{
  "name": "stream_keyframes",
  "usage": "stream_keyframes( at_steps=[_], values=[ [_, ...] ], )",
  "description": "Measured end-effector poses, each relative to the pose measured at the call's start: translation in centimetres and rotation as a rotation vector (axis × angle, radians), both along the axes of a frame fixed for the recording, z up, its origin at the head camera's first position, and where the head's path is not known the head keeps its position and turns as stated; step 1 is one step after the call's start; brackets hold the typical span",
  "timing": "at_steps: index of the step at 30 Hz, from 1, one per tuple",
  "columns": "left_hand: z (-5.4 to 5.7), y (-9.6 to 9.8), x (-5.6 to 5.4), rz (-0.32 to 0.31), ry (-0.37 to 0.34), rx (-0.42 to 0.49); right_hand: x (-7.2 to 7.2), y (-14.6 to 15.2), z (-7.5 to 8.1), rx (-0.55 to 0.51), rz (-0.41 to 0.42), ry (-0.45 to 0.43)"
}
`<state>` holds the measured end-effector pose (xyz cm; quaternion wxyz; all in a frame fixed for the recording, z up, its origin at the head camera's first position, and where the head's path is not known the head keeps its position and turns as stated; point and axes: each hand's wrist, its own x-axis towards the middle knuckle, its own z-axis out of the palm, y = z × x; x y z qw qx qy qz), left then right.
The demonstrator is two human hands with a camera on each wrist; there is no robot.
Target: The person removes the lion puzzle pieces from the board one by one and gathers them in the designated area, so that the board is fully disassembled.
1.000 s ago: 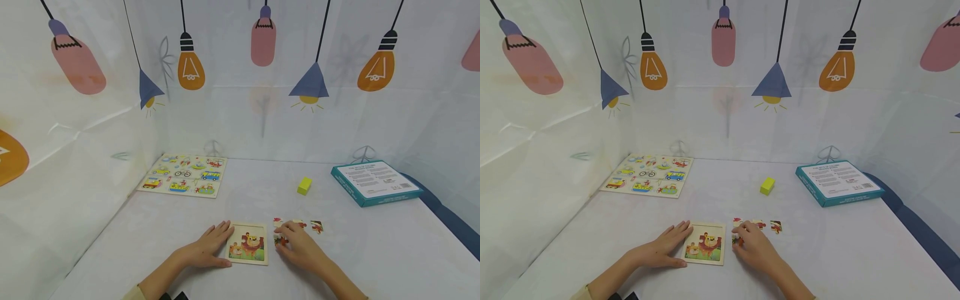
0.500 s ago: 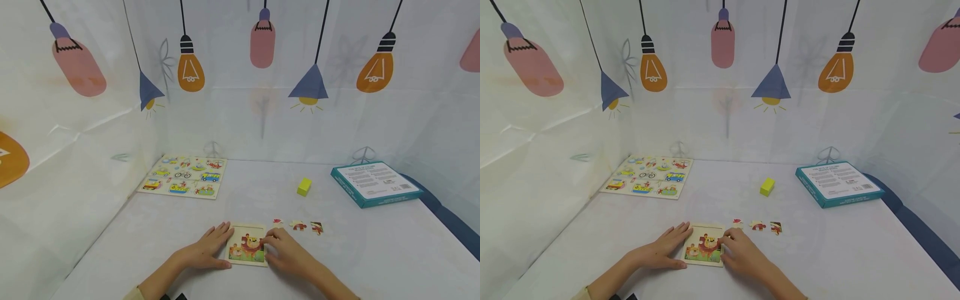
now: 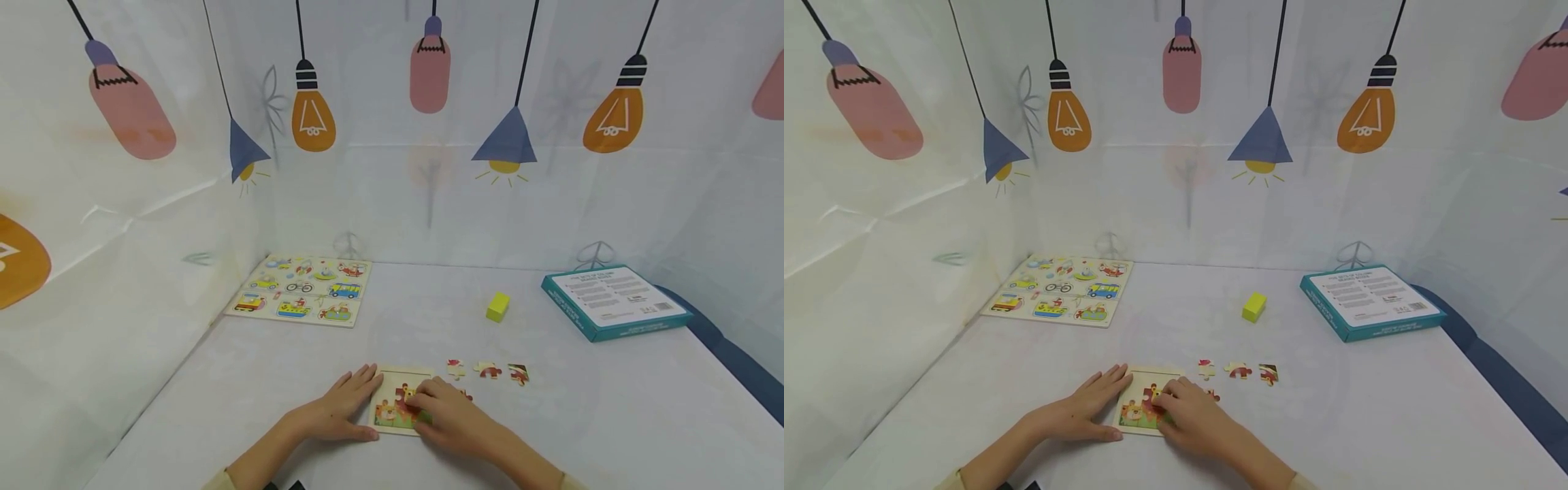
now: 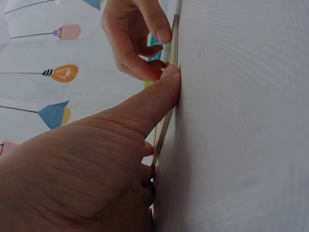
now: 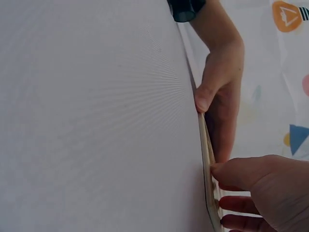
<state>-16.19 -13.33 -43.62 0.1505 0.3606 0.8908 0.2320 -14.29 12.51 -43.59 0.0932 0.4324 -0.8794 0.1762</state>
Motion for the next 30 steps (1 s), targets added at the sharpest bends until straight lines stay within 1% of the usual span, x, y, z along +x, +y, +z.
stream_keyframes(
  at_steps=[1, 3, 7, 11, 14, 17, 24, 30],
  values=[
    [0.0, 0.0, 0.0, -0.002, 0.000, 0.003, -0.1, -0.1, 0.0, -0.008, 0.006, 0.007],
    [-0.1, 0.0, 0.0, -0.006, 0.006, 0.009, -0.2, -0.4, 0.0, -0.021, 0.015, -0.006],
    [-0.3, -0.1, 0.1, -0.011, 0.010, 0.014, -0.5, -0.7, 0.1, -0.028, 0.005, -0.103],
    [-0.3, -0.1, 0.1, -0.004, 0.004, 0.004, -0.8, -0.9, 0.2, -0.012, -0.052, -0.204],
    [-0.3, 0.0, 0.0, 0.002, 0.000, -0.005, -1.1, -1.0, 0.1, 0.008, -0.098, -0.233],
    [-0.2, 0.0, -0.1, 0.002, 0.005, -0.007, -1.2, -1.1, -0.1, 0.008, -0.121, -0.238],
    [-0.3, -0.1, -0.1, -0.023, 0.039, 0.013, -1.2, -1.6, -0.6, 0.003, -0.139, -0.134],
    [-0.3, -0.1, -0.1, -0.024, 0.018, 0.015, -1.1, -2.0, -1.0, 0.025, -0.168, -0.115]
  ],
)
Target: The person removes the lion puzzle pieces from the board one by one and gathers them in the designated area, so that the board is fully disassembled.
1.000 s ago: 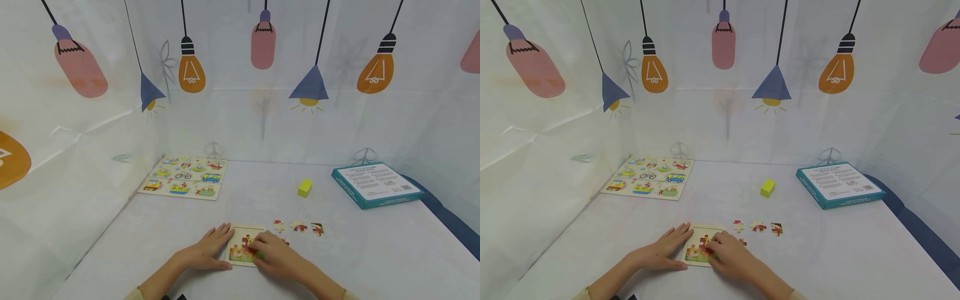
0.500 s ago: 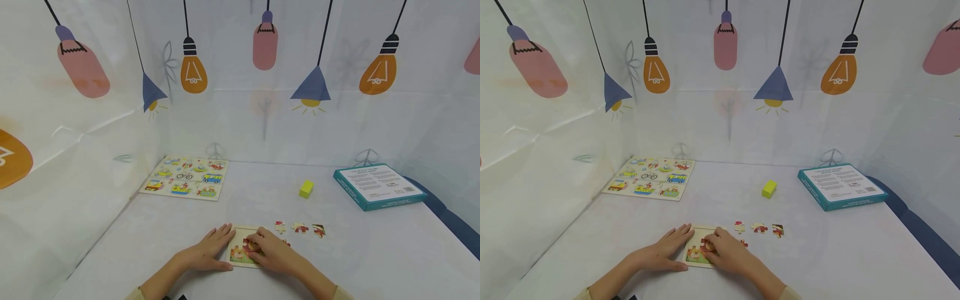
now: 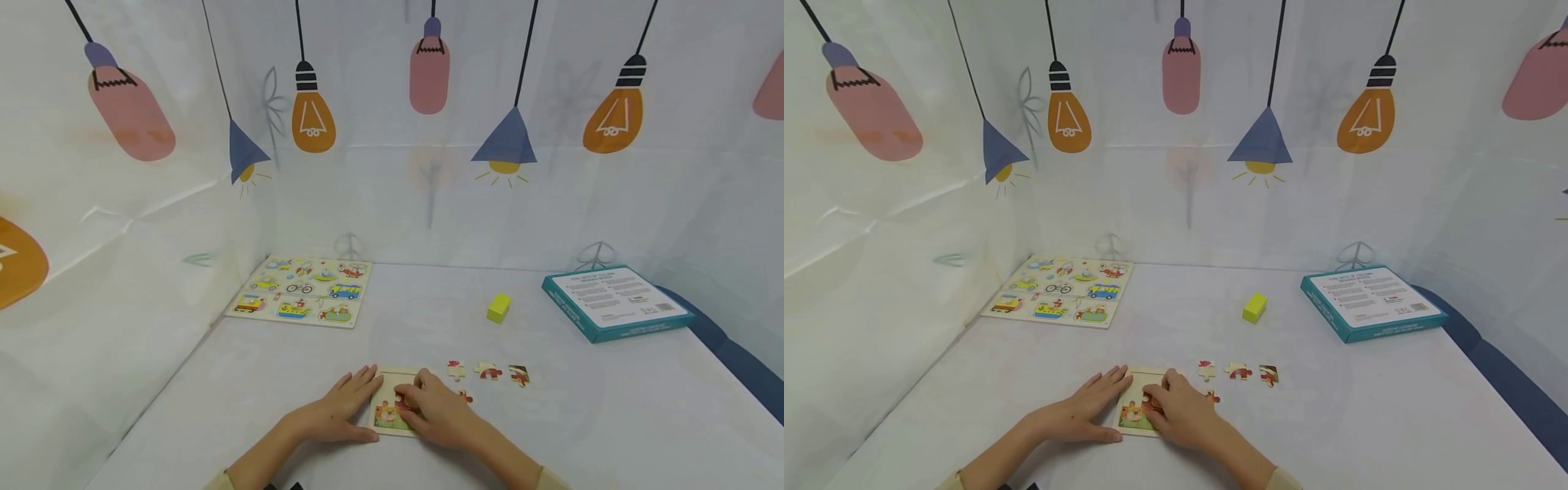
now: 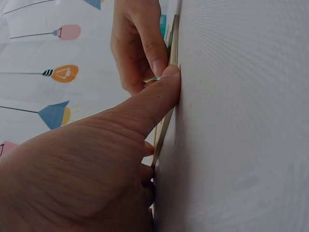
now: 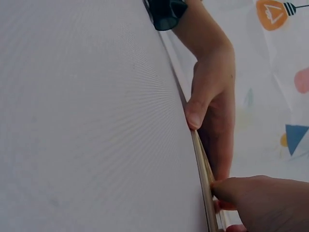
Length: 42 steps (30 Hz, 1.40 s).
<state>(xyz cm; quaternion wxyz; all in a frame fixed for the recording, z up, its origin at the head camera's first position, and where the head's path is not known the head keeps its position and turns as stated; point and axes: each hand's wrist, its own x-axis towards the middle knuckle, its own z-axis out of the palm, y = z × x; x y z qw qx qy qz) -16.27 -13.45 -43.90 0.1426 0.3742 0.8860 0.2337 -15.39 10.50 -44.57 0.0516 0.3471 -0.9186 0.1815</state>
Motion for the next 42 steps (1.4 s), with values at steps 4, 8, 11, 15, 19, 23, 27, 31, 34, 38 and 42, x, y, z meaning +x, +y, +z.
stream_keyframes(
  at_steps=[4, 8, 11, 15, 19, 23, 27, 31, 34, 38, 42],
  values=[
    [0.03, 0.01, 0.09, 0.002, -0.012, 0.004, 0.06, -0.35, 0.20, 0.040, 0.000, 0.005],
    [-0.06, 0.03, 0.12, -0.006, -0.009, 0.014, 0.22, -0.57, 0.42, 0.059, -0.012, 0.022],
    [-0.17, 0.03, 0.11, -0.008, -0.002, 0.014, 0.35, -0.67, 0.55, 0.056, -0.022, 0.030],
    [-0.21, 0.03, 0.09, -0.008, 0.007, 0.012, 0.46, -0.69, 0.66, 0.035, -0.023, 0.029],
    [-0.18, 0.04, 0.07, -0.005, 0.008, 0.003, 0.51, -0.71, 0.59, 0.021, -0.011, 0.046],
    [-0.23, 0.04, 0.03, 0.002, 0.004, -0.010, 0.51, -0.70, 0.51, -0.002, 0.006, 0.046],
    [-0.22, 0.05, 0.01, 0.006, 0.002, -0.016, 0.46, -0.52, 0.44, -0.042, 0.033, 0.055],
    [-0.16, 0.06, 0.01, 0.010, 0.006, -0.022, 0.37, -0.29, 0.41, -0.080, 0.071, 0.079],
    [-0.14, 0.09, 0.00, 0.011, 0.005, -0.020, 0.28, -0.11, 0.51, -0.099, 0.104, 0.091],
    [-0.10, 0.08, 0.02, 0.010, -0.004, -0.014, 0.19, 0.10, 0.76, -0.103, 0.105, 0.063],
    [-0.05, 0.04, 0.00, 0.009, -0.008, -0.012, 0.17, 0.14, 0.93, -0.098, 0.087, 0.044]
  ],
)
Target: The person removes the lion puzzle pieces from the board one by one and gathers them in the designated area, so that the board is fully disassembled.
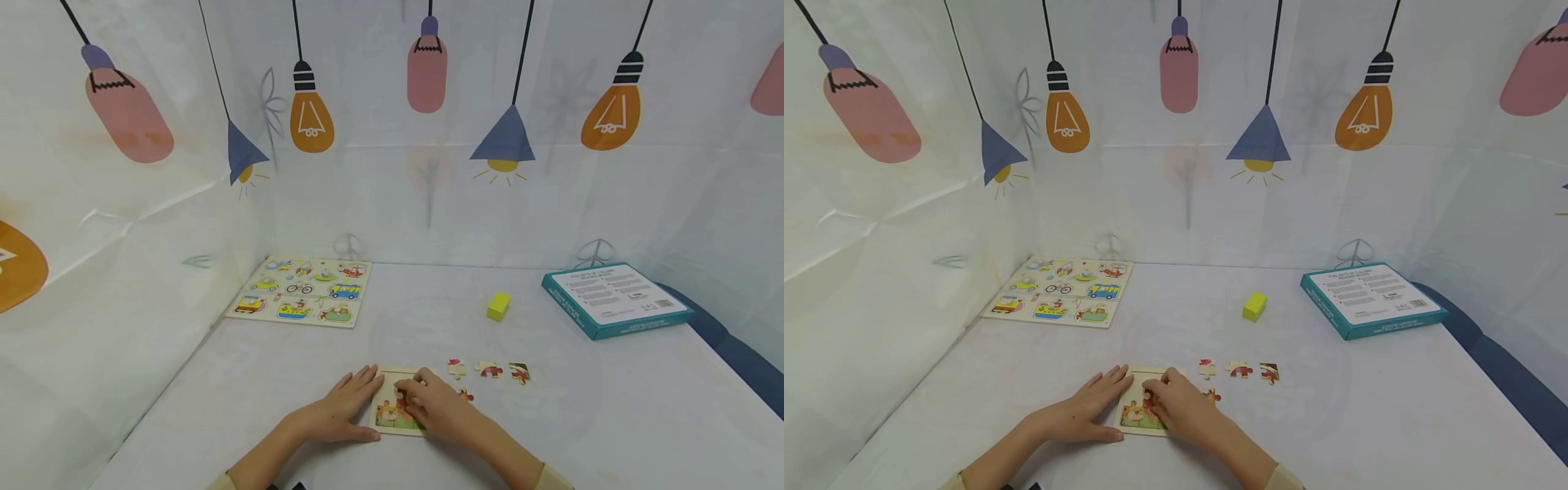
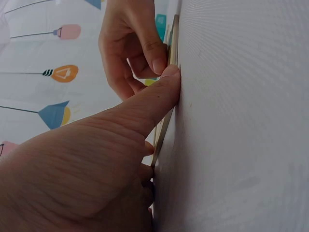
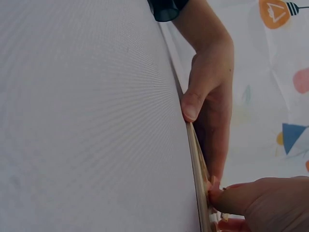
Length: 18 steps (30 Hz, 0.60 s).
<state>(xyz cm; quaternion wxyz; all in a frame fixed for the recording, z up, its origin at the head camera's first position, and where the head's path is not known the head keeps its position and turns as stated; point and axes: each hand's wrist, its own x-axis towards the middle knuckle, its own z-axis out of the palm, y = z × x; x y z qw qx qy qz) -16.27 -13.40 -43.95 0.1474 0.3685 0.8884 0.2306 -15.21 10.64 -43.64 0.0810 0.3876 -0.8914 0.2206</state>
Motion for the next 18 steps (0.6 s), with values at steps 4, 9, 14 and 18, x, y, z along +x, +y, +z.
stream_keyframes(
  at_steps=[4, 9, 14, 18],
  values=[
    [0.05, 0.03, -0.02, 0.002, -0.004, -0.001, -0.07, 0.04, -0.08, -0.009, 0.005, 0.040],
    [0.05, 0.06, 0.11, 0.007, 0.000, -0.005, -0.07, 0.10, -0.12, -0.032, -0.004, 0.015],
    [0.00, 0.13, 0.10, 0.011, 0.010, -0.009, -0.02, 0.07, 0.00, -0.067, -0.036, -0.046],
    [-0.05, 0.13, 0.08, 0.010, 0.014, -0.011, -0.08, -0.02, -0.05, -0.083, -0.051, -0.055]
  ],
)
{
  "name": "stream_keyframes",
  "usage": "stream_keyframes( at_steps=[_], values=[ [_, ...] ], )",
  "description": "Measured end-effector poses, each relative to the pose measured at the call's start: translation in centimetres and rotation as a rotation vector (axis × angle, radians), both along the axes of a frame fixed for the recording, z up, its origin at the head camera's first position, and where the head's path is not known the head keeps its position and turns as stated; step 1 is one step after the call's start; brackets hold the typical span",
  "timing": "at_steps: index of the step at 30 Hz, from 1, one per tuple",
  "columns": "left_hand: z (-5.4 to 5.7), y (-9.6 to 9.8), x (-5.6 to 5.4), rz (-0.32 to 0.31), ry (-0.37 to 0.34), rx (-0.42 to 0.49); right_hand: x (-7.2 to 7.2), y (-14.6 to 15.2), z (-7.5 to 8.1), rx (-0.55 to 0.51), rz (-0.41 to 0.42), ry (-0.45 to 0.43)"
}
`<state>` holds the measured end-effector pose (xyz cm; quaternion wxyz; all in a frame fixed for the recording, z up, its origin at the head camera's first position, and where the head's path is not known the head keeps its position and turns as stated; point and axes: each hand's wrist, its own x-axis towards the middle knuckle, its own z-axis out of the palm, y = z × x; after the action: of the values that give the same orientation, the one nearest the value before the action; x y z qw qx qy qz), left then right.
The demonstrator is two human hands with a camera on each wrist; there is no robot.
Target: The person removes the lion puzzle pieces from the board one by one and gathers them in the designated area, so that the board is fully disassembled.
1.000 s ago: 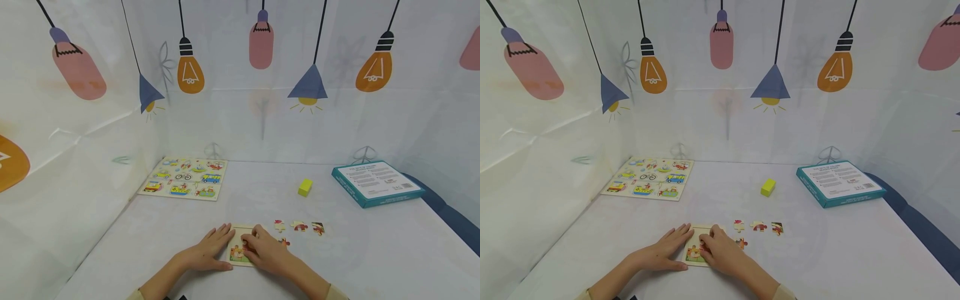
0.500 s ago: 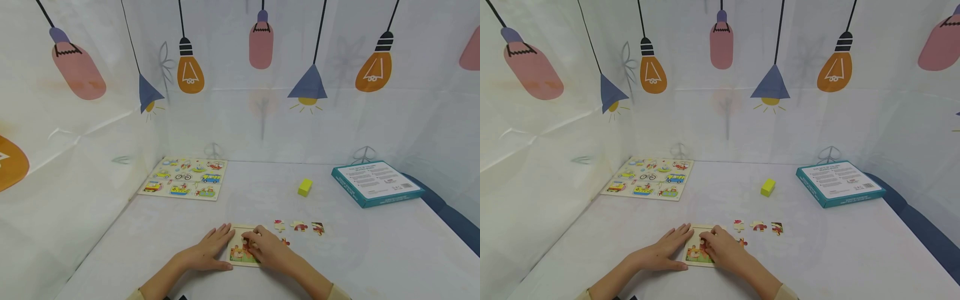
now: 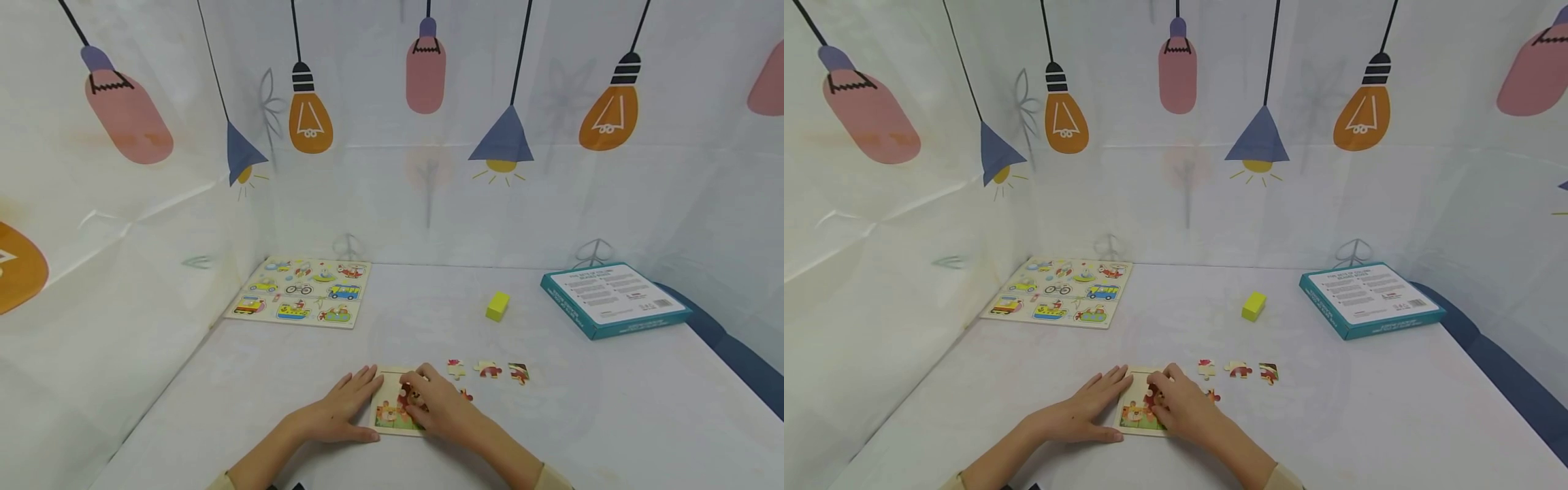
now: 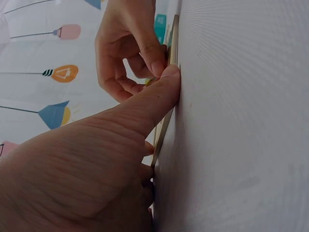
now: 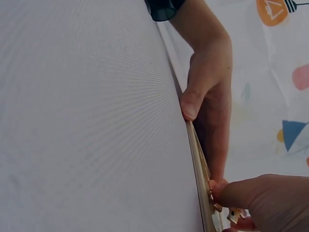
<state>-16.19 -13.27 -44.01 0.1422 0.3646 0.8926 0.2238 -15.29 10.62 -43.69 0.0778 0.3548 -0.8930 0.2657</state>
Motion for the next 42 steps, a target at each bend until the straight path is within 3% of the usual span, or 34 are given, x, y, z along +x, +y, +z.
stream_keyframes(
  at_steps=[25, 34, 42],
  values=[
    [0.15, 0.02, 0.09, -0.003, -0.021, 0.014, 0.41, -0.75, -0.66, -0.017, -0.112, 0.017],
    [0.09, 0.03, 0.07, 0.002, -0.021, 0.013, 0.40, -0.73, -0.86, -0.024, -0.107, 0.037],
    [-0.12, 0.05, 0.01, 0.000, -0.022, 0.002, 0.60, -0.93, -0.98, -0.053, -0.061, 0.109]
  ],
)
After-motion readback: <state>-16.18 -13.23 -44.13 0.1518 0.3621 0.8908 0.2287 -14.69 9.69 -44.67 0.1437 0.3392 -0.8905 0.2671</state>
